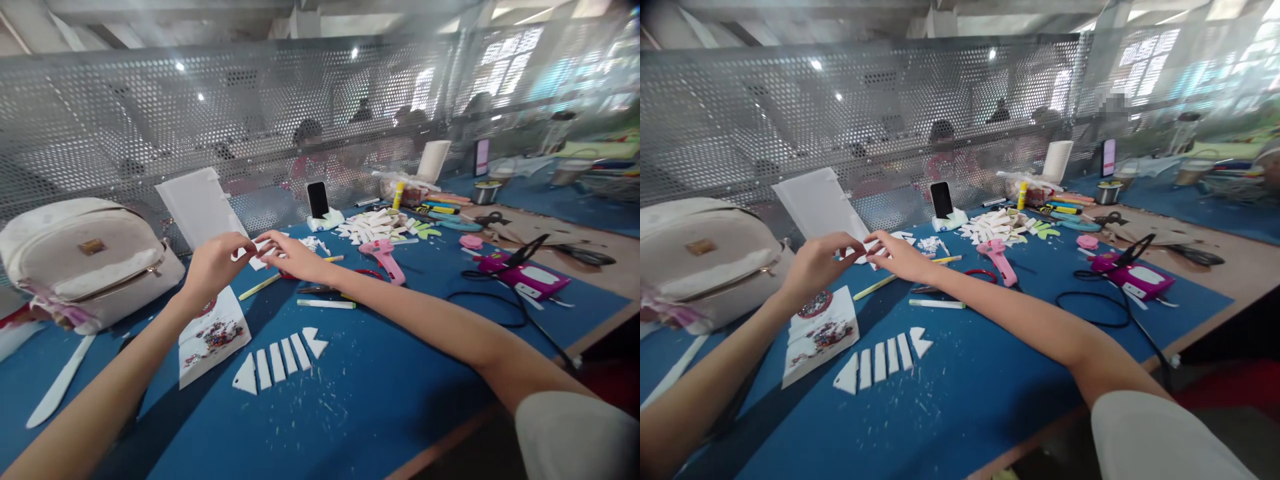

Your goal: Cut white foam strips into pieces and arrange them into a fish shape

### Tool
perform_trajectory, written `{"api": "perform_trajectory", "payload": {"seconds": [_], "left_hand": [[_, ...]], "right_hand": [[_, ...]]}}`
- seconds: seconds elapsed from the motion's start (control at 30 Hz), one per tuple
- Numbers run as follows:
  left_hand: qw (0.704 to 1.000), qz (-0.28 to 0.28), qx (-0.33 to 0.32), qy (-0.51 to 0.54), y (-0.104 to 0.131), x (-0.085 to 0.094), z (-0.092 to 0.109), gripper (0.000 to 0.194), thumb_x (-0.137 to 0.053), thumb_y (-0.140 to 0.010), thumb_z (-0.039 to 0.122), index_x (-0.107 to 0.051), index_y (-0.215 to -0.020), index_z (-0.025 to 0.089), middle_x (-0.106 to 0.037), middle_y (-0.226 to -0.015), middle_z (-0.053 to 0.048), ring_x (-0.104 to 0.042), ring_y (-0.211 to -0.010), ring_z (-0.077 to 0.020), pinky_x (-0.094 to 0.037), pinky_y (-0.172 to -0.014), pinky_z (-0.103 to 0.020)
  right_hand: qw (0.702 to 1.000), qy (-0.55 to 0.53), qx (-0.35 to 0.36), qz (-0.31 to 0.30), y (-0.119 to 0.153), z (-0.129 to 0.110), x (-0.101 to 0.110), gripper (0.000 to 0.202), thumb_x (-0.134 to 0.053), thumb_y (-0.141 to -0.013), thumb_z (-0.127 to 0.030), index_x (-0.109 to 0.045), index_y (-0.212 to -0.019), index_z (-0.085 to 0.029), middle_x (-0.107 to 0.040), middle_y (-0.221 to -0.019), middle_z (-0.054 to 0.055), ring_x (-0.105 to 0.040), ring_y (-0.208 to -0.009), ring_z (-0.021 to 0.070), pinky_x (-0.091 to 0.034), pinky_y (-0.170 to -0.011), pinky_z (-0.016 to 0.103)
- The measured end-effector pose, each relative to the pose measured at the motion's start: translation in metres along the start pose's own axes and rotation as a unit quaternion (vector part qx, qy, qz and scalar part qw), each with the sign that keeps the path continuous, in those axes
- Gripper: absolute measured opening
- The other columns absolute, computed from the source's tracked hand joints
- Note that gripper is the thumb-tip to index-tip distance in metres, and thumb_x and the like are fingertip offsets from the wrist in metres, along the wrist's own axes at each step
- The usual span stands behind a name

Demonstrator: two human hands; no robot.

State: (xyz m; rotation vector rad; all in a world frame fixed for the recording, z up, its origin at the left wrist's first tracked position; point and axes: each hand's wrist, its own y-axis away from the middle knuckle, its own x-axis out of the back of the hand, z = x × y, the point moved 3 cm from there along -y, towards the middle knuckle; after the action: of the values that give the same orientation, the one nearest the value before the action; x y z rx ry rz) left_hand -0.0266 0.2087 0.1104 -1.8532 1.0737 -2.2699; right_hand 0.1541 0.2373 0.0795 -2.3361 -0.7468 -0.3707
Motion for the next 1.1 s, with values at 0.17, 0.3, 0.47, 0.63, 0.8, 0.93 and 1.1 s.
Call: {"api": "perform_trajectory", "payload": {"seconds": [0.17, 0.3, 0.47, 0.63, 0.8, 0.93, 1.1], "left_hand": [[0.994, 0.080, 0.008, 0.075, 0.028, 0.031, 0.011, 0.024, -0.060, -0.094, 0.040, -0.072, -0.087, 0.021, -0.071, -0.087, 0.000, -0.060, -0.074, -0.0145, -0.046, -0.071, -0.029], [0.978, 0.135, 0.066, 0.142, 0.065, 0.056, 0.011, 0.019, -0.068, -0.089, 0.039, -0.073, -0.083, 0.022, -0.072, -0.080, 0.000, -0.061, -0.069, -0.0142, -0.047, -0.064, -0.027], [0.963, 0.172, 0.102, 0.181, 0.112, 0.077, 0.014, 0.008, -0.067, -0.092, 0.031, -0.071, -0.087, 0.025, -0.072, -0.084, 0.002, -0.065, -0.072, -0.0154, -0.053, -0.065, -0.029], [0.989, 0.096, -0.038, 0.101, 0.143, 0.055, 0.022, 0.009, -0.064, -0.094, 0.023, -0.069, -0.091, 0.029, -0.073, -0.086, 0.003, -0.065, -0.078, -0.0179, -0.049, -0.073, -0.034], [0.989, 0.024, -0.142, 0.031, 0.165, 0.017, 0.029, 0.013, -0.061, -0.096, 0.016, -0.068, -0.100, 0.026, -0.075, -0.091, 0.004, -0.063, -0.081, -0.0162, -0.042, -0.076, -0.033], [0.987, 0.000, -0.162, 0.023, 0.167, 0.008, 0.031, 0.010, -0.059, -0.097, 0.015, -0.065, -0.100, 0.022, -0.073, -0.095, 0.001, -0.060, -0.084, -0.0168, -0.040, -0.077, -0.033], [0.985, -0.032, -0.168, 0.025, 0.167, 0.006, 0.029, 0.013, -0.055, -0.098, 0.013, -0.064, -0.096, 0.023, -0.072, -0.096, 0.001, -0.058, -0.085, -0.0171, -0.039, -0.076, -0.033]], "right_hand": [[0.999, -0.013, 0.018, 0.025, -0.002, -0.011, 0.005, 0.014, -0.062, -0.092, -0.028, -0.065, -0.089, -0.014, -0.067, -0.078, 0.002, -0.063, -0.074, 0.0134, -0.050, -0.076, 0.029], [0.999, -0.009, 0.035, 0.027, 0.001, -0.040, 0.025, 0.015, -0.070, -0.088, -0.029, -0.069, -0.084, -0.015, -0.067, -0.077, 0.001, -0.062, -0.073, 0.0126, -0.049, -0.071, 0.027], [0.999, -0.017, 0.013, 0.033, 0.031, -0.066, 0.040, 0.013, -0.074, -0.085, -0.027, -0.073, -0.083, -0.015, -0.070, -0.077, 0.002, -0.062, -0.071, 0.0134, -0.050, -0.068, 0.028], [0.998, 0.034, -0.054, -0.029, 0.080, -0.045, 0.036, 0.014, -0.073, -0.087, -0.032, -0.075, -0.083, -0.019, -0.074, -0.084, 0.004, -0.067, -0.077, 0.0165, -0.052, -0.071, 0.030], [0.978, 0.167, -0.016, -0.122, 0.121, -0.028, 0.023, 0.016, -0.062, -0.097, -0.024, -0.074, -0.088, -0.019, -0.073, -0.088, 0.005, -0.066, -0.083, 0.0160, -0.050, -0.080, 0.029], [0.961, 0.237, 0.005, -0.140, 0.134, -0.020, 0.015, 0.018, -0.057, -0.099, -0.023, -0.073, -0.090, -0.019, -0.072, -0.090, 0.005, -0.065, -0.086, 0.0168, -0.048, -0.080, 0.029], [0.955, 0.252, 0.003, -0.155, 0.135, -0.010, 0.011, 0.015, -0.059, -0.098, -0.020, -0.071, -0.090, -0.019, -0.071, -0.089, 0.004, -0.064, -0.086, 0.0165, -0.046, -0.079, 0.028]]}}
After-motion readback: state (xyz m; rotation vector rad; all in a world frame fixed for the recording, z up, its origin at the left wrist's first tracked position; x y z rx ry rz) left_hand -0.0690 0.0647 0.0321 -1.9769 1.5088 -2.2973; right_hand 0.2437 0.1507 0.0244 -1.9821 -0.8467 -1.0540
